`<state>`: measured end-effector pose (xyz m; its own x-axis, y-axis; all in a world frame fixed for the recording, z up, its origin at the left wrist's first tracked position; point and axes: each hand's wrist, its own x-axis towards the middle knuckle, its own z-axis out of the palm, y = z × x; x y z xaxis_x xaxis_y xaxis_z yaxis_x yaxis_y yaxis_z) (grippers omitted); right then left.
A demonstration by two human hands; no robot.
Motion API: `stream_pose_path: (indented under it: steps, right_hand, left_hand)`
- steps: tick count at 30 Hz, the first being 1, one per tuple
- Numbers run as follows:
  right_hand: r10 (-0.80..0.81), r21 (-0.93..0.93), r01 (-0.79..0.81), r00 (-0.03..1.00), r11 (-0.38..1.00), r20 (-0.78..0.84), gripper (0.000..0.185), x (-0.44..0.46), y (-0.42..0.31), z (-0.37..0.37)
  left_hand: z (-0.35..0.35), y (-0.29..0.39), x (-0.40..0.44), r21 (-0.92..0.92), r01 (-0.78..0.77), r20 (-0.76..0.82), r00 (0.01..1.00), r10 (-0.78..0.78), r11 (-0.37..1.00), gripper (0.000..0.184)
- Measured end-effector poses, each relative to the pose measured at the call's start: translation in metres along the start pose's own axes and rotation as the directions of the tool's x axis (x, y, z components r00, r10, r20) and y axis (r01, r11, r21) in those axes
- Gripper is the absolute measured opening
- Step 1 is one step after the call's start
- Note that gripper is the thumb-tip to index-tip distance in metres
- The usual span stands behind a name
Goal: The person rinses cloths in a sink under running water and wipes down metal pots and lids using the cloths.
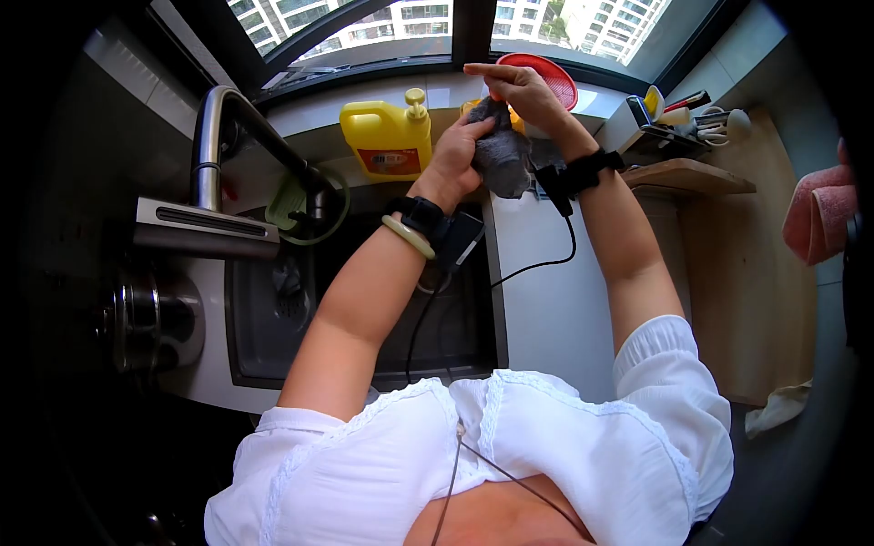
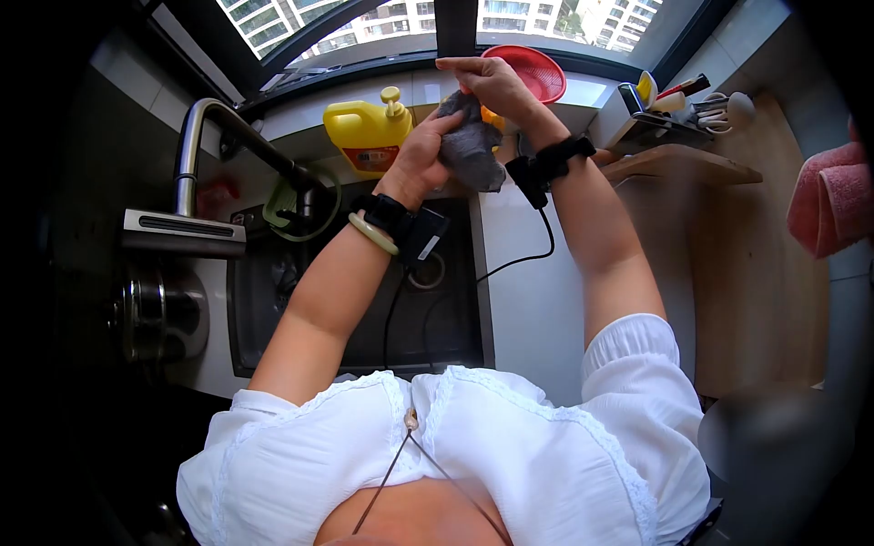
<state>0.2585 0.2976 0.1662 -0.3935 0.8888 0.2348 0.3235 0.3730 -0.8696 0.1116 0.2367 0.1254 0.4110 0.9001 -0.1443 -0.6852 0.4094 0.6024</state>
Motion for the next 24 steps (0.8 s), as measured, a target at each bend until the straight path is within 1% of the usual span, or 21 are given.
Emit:
stream_pose_path:
  steps: [3,6,9,12,15,16,17,19,21,22,23,24]
  right_hand:
    - [-0.035,0.015,0.035,0.999,0.999,0.005,0.032,0.0,0.004,0.001]
    - [-0.028,-0.039,0.028,1.0,0.999,0.002,0.032,0.0,0.003,0.003]
    - [-0.057,-0.037,0.055,0.998,0.998,-0.041,0.033,-0.003,-0.001,0.008]
    - [-0.005,-0.051,0.005,1.0,0.999,-0.002,0.032,0.0,0.008,0.005]
    - [-0.009,-0.044,0.007,0.999,0.999,-0.038,0.031,0.001,0.014,0.007]
    - [-0.031,-0.061,0.027,0.998,0.998,-0.056,0.031,-0.004,0.002,0.009]
    - [0.003,-0.115,-0.011,0.998,0.993,-0.07,0.031,-0.002,0.012,0.004]
    - [-0.1,-0.164,0.055,0.955,0.985,-0.279,0.033,-0.009,0.018,0.006]
    - [-0.238,-0.186,0.164,0.827,0.969,-0.509,0.034,-0.034,0.01,0.012]
    - [-0.185,-0.027,0.206,0.807,0.978,-0.56,0.032,-0.055,-0.008,0.023]
    - [-0.1,0.118,0.206,0.805,0.971,-0.584,0.03,-0.079,-0.021,0.04]
    - [-0.011,0.326,0.23,0.831,0.917,-0.556,0.029,-0.102,-0.024,0.062]
  left_hand:
    - [-0.003,0.001,0.0,-0.022,-0.01,0.02,1.0,0.011,1.0,0.031]
    - [-0.002,0.002,-0.004,-0.013,-0.008,0.029,1.0,0.008,1.0,0.032]
    - [-0.002,0.002,-0.008,-0.015,0.003,0.019,1.0,-0.003,1.0,0.034]
    - [-0.001,0.004,-0.015,-0.002,0.004,0.009,1.0,-0.004,1.0,0.036]
    - [-0.006,0.006,-0.026,0.009,-0.008,0.032,0.999,0.008,1.0,0.036]
    - [-0.01,0.005,-0.032,0.011,-0.01,0.04,0.999,0.009,1.0,0.035]
    - [-0.015,0.005,-0.041,-0.006,-0.014,0.048,0.999,0.014,1.0,0.036]
    - [-0.021,0.008,-0.067,-0.042,-0.023,0.057,0.998,0.026,0.999,0.04]
    - [-0.033,0.008,-0.094,-0.066,-0.06,0.047,0.997,0.063,0.996,0.039]
    - [-0.04,0.007,-0.107,-0.082,-0.078,0.037,0.996,0.081,0.994,0.04]
    - [-0.045,0.007,-0.119,-0.097,-0.099,0.029,0.994,0.102,0.99,0.04]
    - [-0.05,0.005,-0.128,-0.127,-0.104,0.003,0.994,0.106,0.986,0.04]
